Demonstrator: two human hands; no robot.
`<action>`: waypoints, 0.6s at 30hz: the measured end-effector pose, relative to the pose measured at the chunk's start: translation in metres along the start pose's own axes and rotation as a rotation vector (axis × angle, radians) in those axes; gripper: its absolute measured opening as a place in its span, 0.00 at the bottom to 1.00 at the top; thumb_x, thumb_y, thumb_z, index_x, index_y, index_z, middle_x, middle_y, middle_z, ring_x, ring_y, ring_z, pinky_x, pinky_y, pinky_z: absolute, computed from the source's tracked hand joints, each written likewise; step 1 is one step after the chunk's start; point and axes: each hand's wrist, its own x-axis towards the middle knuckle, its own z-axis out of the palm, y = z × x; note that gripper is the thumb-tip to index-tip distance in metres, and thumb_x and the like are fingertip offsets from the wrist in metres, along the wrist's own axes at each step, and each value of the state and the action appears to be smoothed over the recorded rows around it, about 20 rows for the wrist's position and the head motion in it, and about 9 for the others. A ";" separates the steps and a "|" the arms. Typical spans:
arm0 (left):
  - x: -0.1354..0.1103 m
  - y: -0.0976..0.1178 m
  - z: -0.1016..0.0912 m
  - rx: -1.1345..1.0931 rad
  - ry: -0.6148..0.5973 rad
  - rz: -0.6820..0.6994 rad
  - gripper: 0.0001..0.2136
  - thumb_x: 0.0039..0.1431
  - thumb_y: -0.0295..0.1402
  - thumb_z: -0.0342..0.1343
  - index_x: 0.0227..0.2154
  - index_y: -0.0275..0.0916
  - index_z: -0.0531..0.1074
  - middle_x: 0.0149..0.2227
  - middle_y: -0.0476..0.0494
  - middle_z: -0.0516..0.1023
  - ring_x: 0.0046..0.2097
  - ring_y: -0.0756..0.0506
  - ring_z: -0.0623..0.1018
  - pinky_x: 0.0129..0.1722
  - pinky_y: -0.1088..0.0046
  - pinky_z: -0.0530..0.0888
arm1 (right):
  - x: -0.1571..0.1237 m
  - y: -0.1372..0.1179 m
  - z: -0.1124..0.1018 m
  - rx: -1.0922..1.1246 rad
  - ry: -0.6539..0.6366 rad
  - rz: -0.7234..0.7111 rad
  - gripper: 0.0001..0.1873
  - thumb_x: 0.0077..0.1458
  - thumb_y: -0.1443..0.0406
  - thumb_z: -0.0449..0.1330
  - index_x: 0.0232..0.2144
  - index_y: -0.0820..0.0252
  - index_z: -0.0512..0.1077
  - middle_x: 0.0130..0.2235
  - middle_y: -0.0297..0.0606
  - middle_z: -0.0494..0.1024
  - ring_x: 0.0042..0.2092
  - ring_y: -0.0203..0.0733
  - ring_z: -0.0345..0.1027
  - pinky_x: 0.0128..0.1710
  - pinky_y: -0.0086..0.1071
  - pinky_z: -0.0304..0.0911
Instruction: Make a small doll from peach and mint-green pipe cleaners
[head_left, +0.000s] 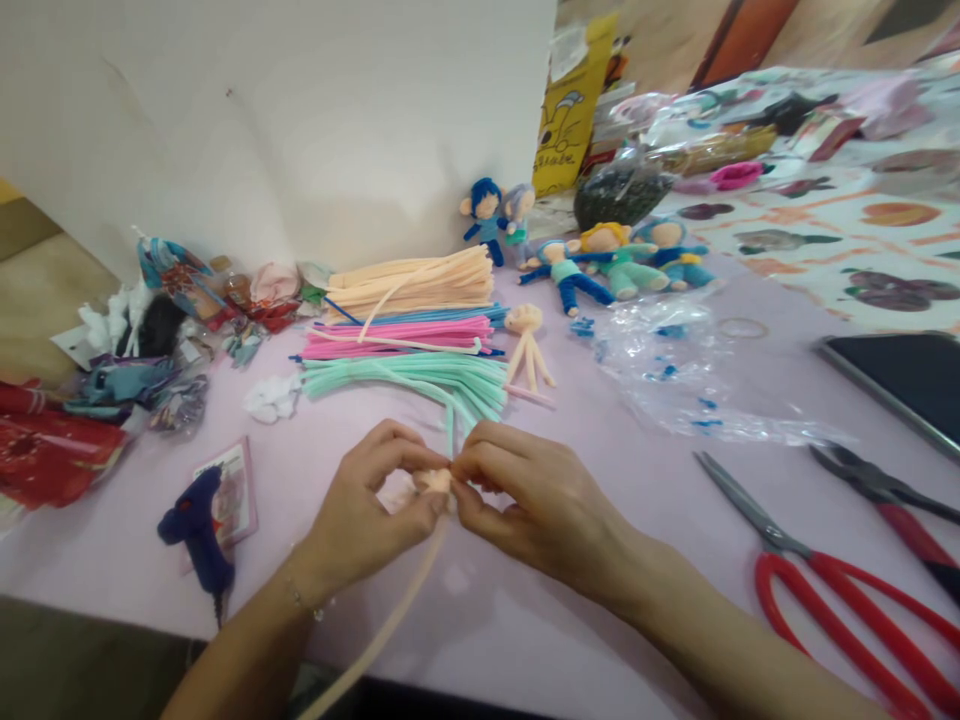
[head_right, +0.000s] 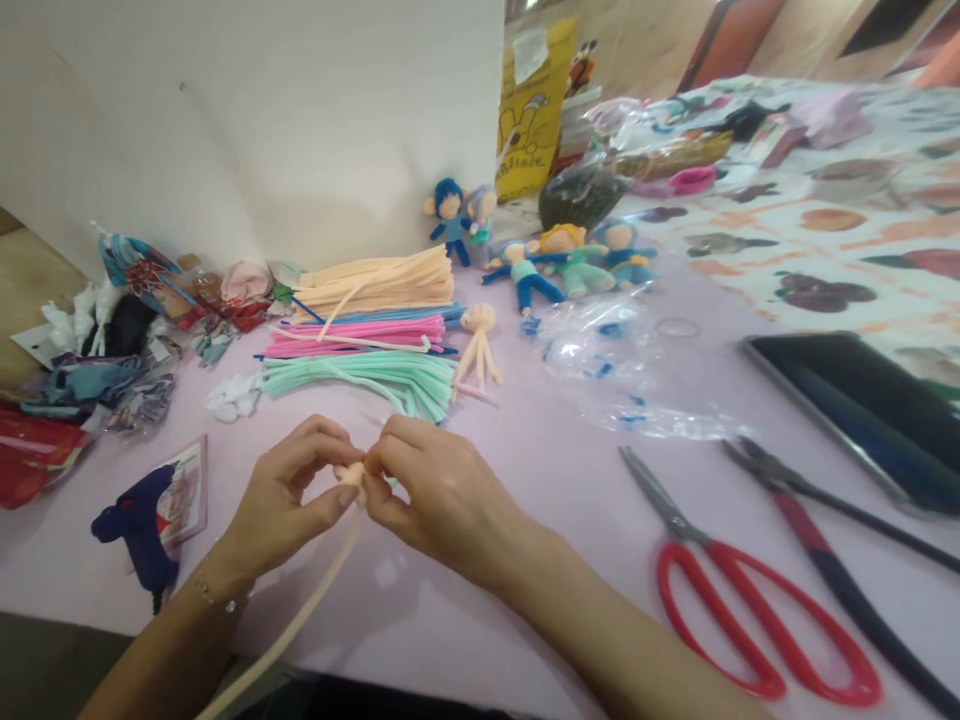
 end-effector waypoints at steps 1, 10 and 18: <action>0.000 0.000 0.000 -0.027 -0.002 -0.003 0.08 0.50 0.24 0.59 0.34 0.40 0.75 0.34 0.45 0.71 0.38 0.45 0.72 0.40 0.68 0.71 | 0.000 0.000 0.000 -0.005 0.011 -0.011 0.09 0.55 0.71 0.53 0.25 0.59 0.68 0.24 0.34 0.70 0.25 0.34 0.63 0.23 0.26 0.59; 0.006 -0.009 -0.006 -0.395 0.032 -0.119 0.07 0.50 0.34 0.64 0.33 0.40 0.77 0.33 0.46 0.73 0.35 0.47 0.73 0.35 0.71 0.71 | 0.006 -0.004 -0.009 0.272 0.060 0.262 0.08 0.55 0.68 0.55 0.26 0.59 0.72 0.24 0.34 0.72 0.24 0.33 0.64 0.23 0.27 0.60; 0.007 -0.011 -0.006 -0.489 0.069 -0.158 0.06 0.52 0.34 0.63 0.34 0.43 0.78 0.36 0.46 0.75 0.37 0.47 0.74 0.38 0.71 0.72 | 0.005 -0.002 -0.008 0.287 0.026 0.218 0.07 0.53 0.70 0.58 0.25 0.59 0.73 0.25 0.35 0.72 0.25 0.33 0.62 0.23 0.27 0.60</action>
